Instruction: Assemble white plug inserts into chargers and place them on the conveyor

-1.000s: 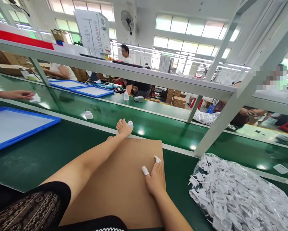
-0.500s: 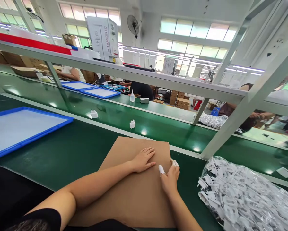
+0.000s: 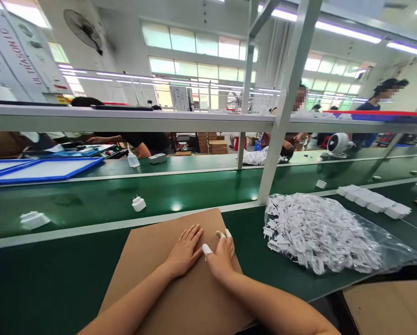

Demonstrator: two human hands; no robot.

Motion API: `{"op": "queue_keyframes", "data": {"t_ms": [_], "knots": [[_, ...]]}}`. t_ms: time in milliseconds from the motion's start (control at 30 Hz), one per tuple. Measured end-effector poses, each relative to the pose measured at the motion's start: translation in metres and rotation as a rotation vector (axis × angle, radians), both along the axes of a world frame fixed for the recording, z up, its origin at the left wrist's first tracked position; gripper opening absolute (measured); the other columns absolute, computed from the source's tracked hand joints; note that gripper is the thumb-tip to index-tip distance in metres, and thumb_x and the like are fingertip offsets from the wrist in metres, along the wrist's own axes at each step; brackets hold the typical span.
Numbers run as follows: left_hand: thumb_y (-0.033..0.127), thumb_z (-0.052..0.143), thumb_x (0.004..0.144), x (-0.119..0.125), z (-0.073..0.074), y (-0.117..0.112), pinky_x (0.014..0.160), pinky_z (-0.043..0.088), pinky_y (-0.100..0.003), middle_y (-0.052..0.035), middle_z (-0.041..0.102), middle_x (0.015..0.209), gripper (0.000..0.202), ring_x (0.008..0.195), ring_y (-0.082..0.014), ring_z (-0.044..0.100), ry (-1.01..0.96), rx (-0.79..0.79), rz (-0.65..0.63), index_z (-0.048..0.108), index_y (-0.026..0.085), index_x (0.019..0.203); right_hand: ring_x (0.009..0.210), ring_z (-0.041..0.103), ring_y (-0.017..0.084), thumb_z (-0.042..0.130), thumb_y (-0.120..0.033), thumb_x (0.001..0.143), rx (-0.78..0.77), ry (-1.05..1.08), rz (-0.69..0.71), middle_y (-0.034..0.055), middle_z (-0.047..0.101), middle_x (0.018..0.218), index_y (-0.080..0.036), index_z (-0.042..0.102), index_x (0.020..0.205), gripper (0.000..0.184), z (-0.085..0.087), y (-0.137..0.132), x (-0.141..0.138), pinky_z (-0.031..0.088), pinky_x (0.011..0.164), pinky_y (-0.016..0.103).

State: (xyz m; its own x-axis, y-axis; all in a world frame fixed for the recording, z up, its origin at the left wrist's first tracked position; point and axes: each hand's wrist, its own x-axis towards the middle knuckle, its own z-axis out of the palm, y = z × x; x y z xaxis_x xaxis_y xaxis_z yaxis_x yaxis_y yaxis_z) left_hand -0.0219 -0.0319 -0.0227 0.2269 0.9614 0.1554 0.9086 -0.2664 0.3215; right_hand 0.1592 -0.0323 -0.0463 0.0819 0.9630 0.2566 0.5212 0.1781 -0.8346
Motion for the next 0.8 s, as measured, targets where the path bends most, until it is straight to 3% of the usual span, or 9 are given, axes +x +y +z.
{"op": "queue_keyframes", "data": {"t_ms": [167, 267, 367, 467, 633, 800], "knots": [[0.028, 0.060, 0.088, -0.012, 0.006, -0.004, 0.125, 0.033, -0.058, -0.0107, 0.056, 0.153, 0.050, 0.147, -0.0326, 0.046, -0.248, 0.056, -0.074, 0.064, 0.023, 0.137, 0.147, 0.040, 0.031, 0.063, -0.031, 0.086, 0.010, 0.036, 0.213, 0.0155, 0.045, 0.151, -0.021, 0.054, 0.135, 0.051, 0.016, -0.003, -0.019, 0.032, 0.125, 0.053], [0.024, 0.061, 0.085, -0.015, 0.013, -0.006, 0.118, 0.044, -0.055, -0.0094, 0.069, 0.134, 0.040, 0.132, -0.0309, 0.058, -0.464, 0.050, -0.169, 0.072, 0.027, 0.123, 0.142, 0.047, 0.026, 0.061, -0.026, 0.086, 0.015, 0.098, 0.279, 0.0125, 0.051, 0.142, -0.023, 0.052, 0.135, 0.050, 0.020, -0.002, -0.016, 0.035, 0.124, 0.049], [0.025, 0.060, 0.087, -0.012, 0.021, -0.010, 0.111, 0.051, -0.050, -0.0092, 0.073, 0.123, 0.031, 0.122, -0.0287, 0.064, -0.569, 0.003, -0.271, 0.075, 0.028, 0.114, 0.141, 0.049, 0.027, 0.066, -0.023, 0.083, 0.003, 0.114, 0.318, 0.0120, 0.052, 0.141, -0.023, 0.052, 0.136, 0.055, 0.024, -0.002, -0.008, 0.038, 0.123, 0.050], [0.029, 0.059, 0.090, -0.008, 0.028, -0.014, 0.103, 0.056, -0.048, -0.0087, 0.075, 0.112, 0.023, 0.109, -0.0279, 0.069, -0.546, -0.019, -0.310, 0.076, 0.028, 0.106, 0.132, 0.055, 0.026, 0.066, -0.021, 0.083, -0.007, 0.125, 0.380, 0.0103, 0.057, 0.134, -0.024, 0.055, 0.130, 0.049, 0.028, -0.003, -0.004, 0.044, 0.118, 0.048], [0.029, 0.056, 0.092, -0.006, 0.029, -0.017, 0.091, 0.057, -0.043, -0.0086, 0.075, 0.100, 0.017, 0.097, -0.0266, 0.068, -0.458, 0.028, -0.335, 0.073, 0.027, 0.095, 0.107, 0.066, 0.023, 0.066, -0.018, 0.082, -0.015, 0.160, 0.457, 0.0069, 0.063, 0.114, -0.022, 0.063, 0.109, 0.028, 0.032, -0.004, -0.004, 0.057, 0.096, 0.040], [0.023, 0.055, 0.087, -0.005, 0.021, -0.018, 0.070, 0.052, -0.035, -0.0052, 0.068, 0.085, 0.010, 0.077, -0.0228, 0.064, -0.308, 0.028, -0.293, 0.065, 0.026, 0.085, 0.084, 0.066, 0.019, 0.066, -0.016, 0.081, -0.042, 0.119, 0.507, 0.0027, 0.067, 0.097, -0.022, 0.068, 0.099, 0.019, 0.037, -0.003, -0.002, 0.057, 0.077, 0.032]]}}
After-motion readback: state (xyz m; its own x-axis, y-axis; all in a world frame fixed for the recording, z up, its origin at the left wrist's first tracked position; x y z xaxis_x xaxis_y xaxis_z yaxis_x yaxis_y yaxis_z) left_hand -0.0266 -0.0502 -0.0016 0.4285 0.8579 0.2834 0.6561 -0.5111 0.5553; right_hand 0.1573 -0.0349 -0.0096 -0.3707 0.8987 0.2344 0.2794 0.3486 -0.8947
